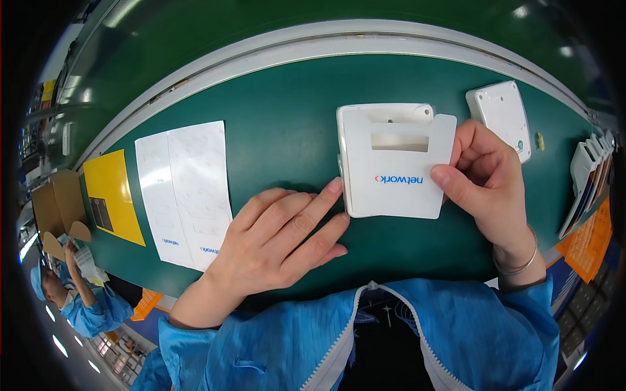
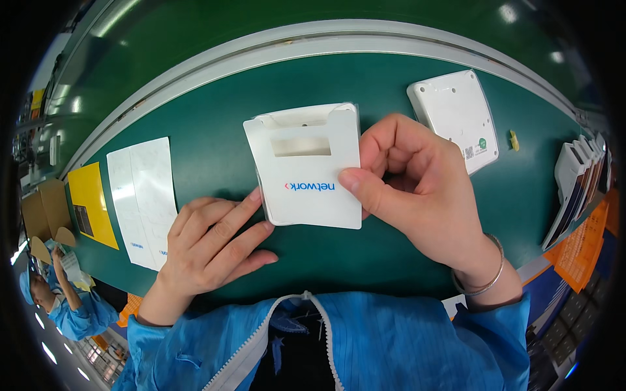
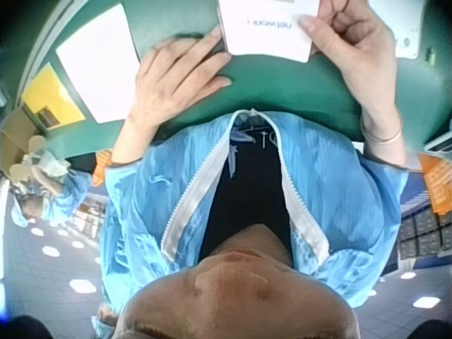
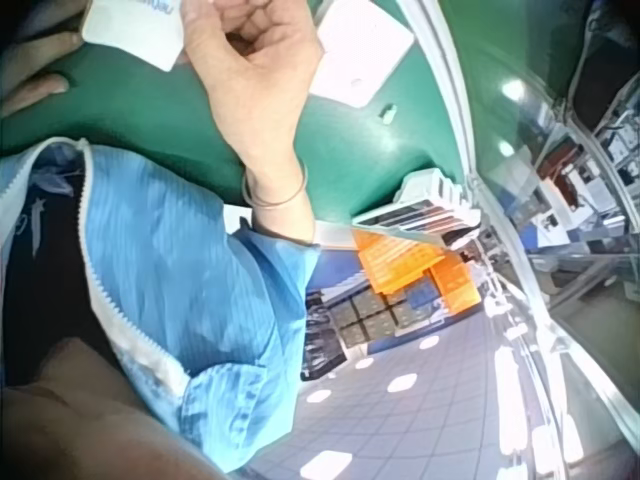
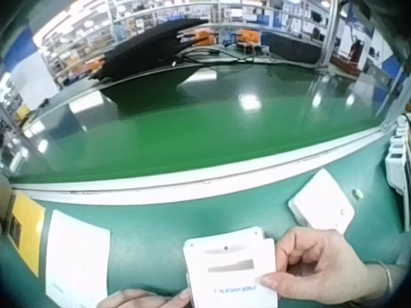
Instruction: The person applies labels to white electronic devices by hand, using a template guide to position the labels, then places the labeled devices into a cardboard box.
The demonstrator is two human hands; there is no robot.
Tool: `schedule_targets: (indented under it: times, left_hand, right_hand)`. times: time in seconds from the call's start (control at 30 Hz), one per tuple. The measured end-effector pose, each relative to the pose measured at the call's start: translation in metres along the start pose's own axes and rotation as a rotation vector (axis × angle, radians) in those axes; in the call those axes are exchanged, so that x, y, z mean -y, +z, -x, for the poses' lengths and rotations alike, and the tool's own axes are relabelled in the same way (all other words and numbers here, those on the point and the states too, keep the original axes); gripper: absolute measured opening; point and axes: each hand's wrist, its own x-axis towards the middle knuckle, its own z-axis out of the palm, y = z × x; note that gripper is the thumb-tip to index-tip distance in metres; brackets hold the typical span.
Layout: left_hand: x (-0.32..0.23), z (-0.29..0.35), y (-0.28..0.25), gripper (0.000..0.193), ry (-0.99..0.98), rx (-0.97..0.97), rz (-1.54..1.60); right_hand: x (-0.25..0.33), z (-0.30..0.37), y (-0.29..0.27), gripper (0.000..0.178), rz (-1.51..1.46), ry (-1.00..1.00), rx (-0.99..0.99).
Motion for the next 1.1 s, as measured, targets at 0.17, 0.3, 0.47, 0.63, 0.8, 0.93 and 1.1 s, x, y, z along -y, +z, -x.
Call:
schedule_targets:
  times: [0.17, 0.3, 0.47, 0.63, 0.8, 0.93, 1.1]
  left_hand:
    - [0.0004, 0.0002, 0.0007, 0.038, -0.003, 0.002, 0.015]
    - [-0.0003, -0.0007, 0.0008, 0.038, -0.005, 0.004, 0.012]
    - [-0.0011, -0.0015, 0.0005, 0.038, -0.008, 0.009, 0.012]
    - [-0.0026, 0.0009, 0.0005, 0.033, -0.022, 0.018, -0.008]
    - [-0.0021, 0.0009, 0.0013, 0.028, -0.036, 0.030, -0.021]
    - [-0.0016, -0.0010, 0.0000, 0.037, -0.006, 0.006, 0.012]
    - [-0.0010, -0.0015, 0.0001, 0.036, -0.008, 0.001, 0.012]
  right_hand:
    - [-0.0005, -0.0011, -0.0008, 0.012, -0.010, 0.019, 0.002]
    - [0.0002, -0.0011, -0.0017, 0.012, -0.008, 0.017, 0.007]
    - [0.0000, -0.0005, -0.0017, 0.013, -0.008, 0.017, 0.004]
    - [-0.0002, 0.0010, -0.0004, 0.013, 0.016, 0.023, -0.004]
    - [0.0011, 0.0005, 0.0001, 0.013, 0.004, 0.036, -0.022]
    - [0.0026, 0.0008, 0.0000, 0.013, 0.019, 0.035, -0.012]
    - [0.0041, -0.0001, -0.0005, 0.013, 0.027, 0.050, -0.011]
